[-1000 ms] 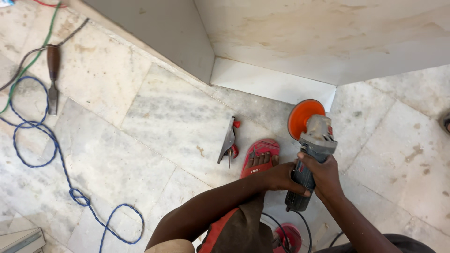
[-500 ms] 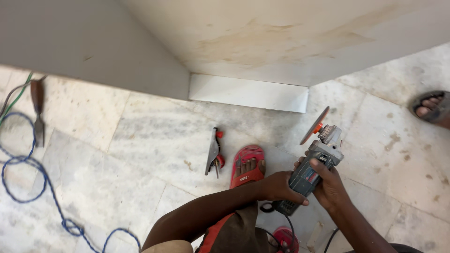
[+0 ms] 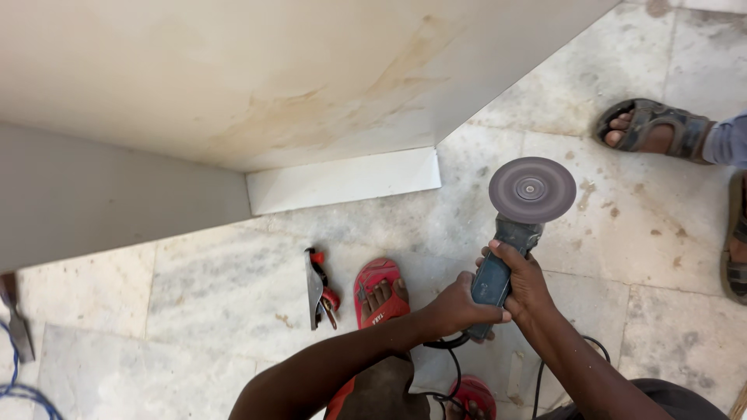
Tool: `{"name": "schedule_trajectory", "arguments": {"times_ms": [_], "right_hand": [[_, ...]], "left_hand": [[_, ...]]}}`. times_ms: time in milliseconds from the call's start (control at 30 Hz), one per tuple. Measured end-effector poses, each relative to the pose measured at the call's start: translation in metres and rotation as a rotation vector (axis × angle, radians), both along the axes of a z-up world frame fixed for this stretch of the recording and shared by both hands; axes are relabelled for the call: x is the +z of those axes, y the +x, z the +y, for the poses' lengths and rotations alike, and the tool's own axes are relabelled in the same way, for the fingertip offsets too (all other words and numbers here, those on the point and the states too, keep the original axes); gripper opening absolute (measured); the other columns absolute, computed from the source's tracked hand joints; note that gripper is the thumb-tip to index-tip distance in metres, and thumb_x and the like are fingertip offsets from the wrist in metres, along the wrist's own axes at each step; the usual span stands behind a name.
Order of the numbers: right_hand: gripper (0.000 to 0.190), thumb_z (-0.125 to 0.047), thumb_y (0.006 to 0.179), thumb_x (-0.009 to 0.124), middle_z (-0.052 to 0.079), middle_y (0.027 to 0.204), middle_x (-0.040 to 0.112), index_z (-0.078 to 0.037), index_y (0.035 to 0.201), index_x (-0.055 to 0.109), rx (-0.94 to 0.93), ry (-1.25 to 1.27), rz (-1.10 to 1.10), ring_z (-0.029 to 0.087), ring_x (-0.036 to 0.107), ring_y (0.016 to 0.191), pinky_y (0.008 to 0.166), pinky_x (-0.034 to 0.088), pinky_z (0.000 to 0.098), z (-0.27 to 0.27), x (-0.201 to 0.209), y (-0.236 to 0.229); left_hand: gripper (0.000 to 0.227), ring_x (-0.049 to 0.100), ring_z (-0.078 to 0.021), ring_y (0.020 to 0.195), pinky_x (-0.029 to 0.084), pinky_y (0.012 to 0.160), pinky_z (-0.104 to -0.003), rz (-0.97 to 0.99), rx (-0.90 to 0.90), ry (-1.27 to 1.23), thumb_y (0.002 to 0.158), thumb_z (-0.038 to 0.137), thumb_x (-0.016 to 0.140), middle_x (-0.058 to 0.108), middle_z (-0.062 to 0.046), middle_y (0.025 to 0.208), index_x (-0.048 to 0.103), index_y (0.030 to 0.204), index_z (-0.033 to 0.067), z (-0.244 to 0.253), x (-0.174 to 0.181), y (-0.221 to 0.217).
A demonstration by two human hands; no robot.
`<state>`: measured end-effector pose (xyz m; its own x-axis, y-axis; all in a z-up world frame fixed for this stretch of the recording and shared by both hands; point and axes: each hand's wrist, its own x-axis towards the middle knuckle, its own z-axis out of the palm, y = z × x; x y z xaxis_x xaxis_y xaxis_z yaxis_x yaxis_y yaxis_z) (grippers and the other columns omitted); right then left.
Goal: The person uses an angle grinder to smooth the edge of a white wooden trim piece placed on the floor, then uses a hand plane to further smooth the same edge. The person repeatedly checks the fit of the trim against a larger wooden frame and continues smoothing the edge.
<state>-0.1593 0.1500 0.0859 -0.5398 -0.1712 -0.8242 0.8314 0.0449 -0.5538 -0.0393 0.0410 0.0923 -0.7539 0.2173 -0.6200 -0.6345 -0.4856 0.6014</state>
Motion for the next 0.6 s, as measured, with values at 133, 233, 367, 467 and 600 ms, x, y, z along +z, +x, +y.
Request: {"name": "schedule_trajectory", "arguments": {"times_ms": [133,233,367,467,600], "right_hand": [[0.048,-0.021,0.074,0.081,0.013,0.097,0.07,0.0,0.112,0.061,0.074,-0.028,0.05,0.02,0.075,0.082,0.07,0.066,0.0368,-0.003,-0.001,-0.014],[0.058,-0.021,0.077,0.088,0.017,0.098,0.065,0.006,0.117,0.056,0.173,0.216,0.212,0.023,0.067,0.076,0.062,0.058,0.0386,-0.008,-0.016,-0.009],[0.053,-0.019,0.073,0.084,0.016,0.092,0.07,0.007,0.113,0.06,0.287,0.358,0.334,0.023,0.069,0.073,0.061,0.058,0.0377,-0.01,-0.04,-0.017],[0.048,-0.02,0.072,0.082,0.016,0.09,0.072,0.004,0.111,0.064,0.46,0.432,0.465,0.024,0.07,0.072,0.063,0.058,0.0385,0.005,-0.053,-0.037],[0.048,-0.019,0.071,0.081,0.018,0.092,0.073,0.002,0.111,0.065,0.588,0.558,0.505,0.027,0.072,0.074,0.068,0.059,0.0404,0.01,-0.066,-0.067]], "left_hand": [[0.082,0.074,-0.0263,0.078,0.059,0.061,-0.034,0.111,-0.114,-0.379,0.078,0.041,0.082,0.069,-0.025,0.099,0.038,0.124,-0.0105,0.002,0.001,-0.014],[0.084,0.076,-0.0289,0.074,0.058,0.063,-0.034,0.075,-0.199,-0.583,0.078,0.046,0.075,0.076,-0.029,0.096,0.038,0.126,-0.0121,0.011,-0.004,-0.017],[0.086,0.071,-0.0372,0.096,0.056,0.082,-0.044,0.18,-0.301,-0.696,0.08,0.048,0.076,0.07,-0.028,0.109,0.039,0.134,-0.0075,0.004,-0.023,-0.016],[0.076,0.062,-0.04,0.117,0.05,0.098,-0.048,0.343,-0.268,-0.871,0.084,0.043,0.077,0.063,-0.025,0.125,0.047,0.138,-0.0011,-0.004,-0.043,0.002],[0.059,0.053,-0.0391,0.127,0.044,0.106,-0.048,0.349,-0.193,-1.199,0.086,0.029,0.075,0.058,-0.02,0.134,0.054,0.135,0.0022,-0.042,-0.065,0.038]]}}
